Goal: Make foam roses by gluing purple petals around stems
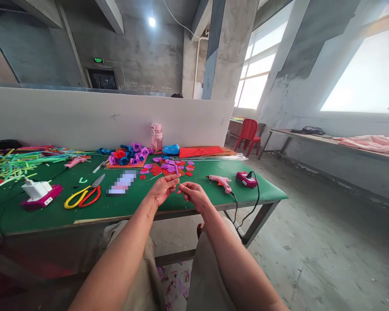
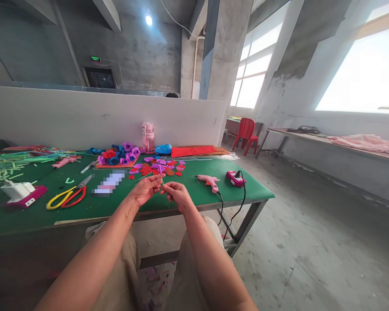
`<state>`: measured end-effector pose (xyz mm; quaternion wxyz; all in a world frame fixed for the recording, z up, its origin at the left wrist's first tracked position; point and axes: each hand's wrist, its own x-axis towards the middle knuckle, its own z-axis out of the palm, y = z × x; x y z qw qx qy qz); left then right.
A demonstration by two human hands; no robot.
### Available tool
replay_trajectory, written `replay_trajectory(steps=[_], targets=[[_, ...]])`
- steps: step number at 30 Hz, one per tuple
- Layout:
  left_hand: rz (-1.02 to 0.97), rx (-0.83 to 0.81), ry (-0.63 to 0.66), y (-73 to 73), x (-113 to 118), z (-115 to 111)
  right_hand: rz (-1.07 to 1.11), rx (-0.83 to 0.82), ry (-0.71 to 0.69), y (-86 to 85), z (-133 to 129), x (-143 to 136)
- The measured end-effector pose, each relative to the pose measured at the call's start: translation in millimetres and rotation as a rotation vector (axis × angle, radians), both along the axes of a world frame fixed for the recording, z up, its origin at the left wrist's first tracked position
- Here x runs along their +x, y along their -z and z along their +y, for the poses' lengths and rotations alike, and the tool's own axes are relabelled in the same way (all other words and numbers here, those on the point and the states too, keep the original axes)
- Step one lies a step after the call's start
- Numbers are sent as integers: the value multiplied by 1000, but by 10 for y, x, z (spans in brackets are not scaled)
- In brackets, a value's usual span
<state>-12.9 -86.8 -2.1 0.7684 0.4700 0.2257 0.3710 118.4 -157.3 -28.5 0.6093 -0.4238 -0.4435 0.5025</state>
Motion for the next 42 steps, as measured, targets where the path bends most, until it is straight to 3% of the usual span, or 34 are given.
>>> replay_trajectory(steps=[7,19,30,37,42], targets=[[-68,23,-69,-9,1,6,-24,-16,-11,-37,-23,-19],[-94,16,-12,-14,-1,2,7,-29,-99,-33,-23,-13],[-107,74,-78,-10,27,-3,14,-47,-125,-28,-15,-31],[-66,132,-172,26,49,4,-29,-34,1,-29,10,-91],[-47,79,-96,37,38,17,2,-19,44,-38,6,-71]])
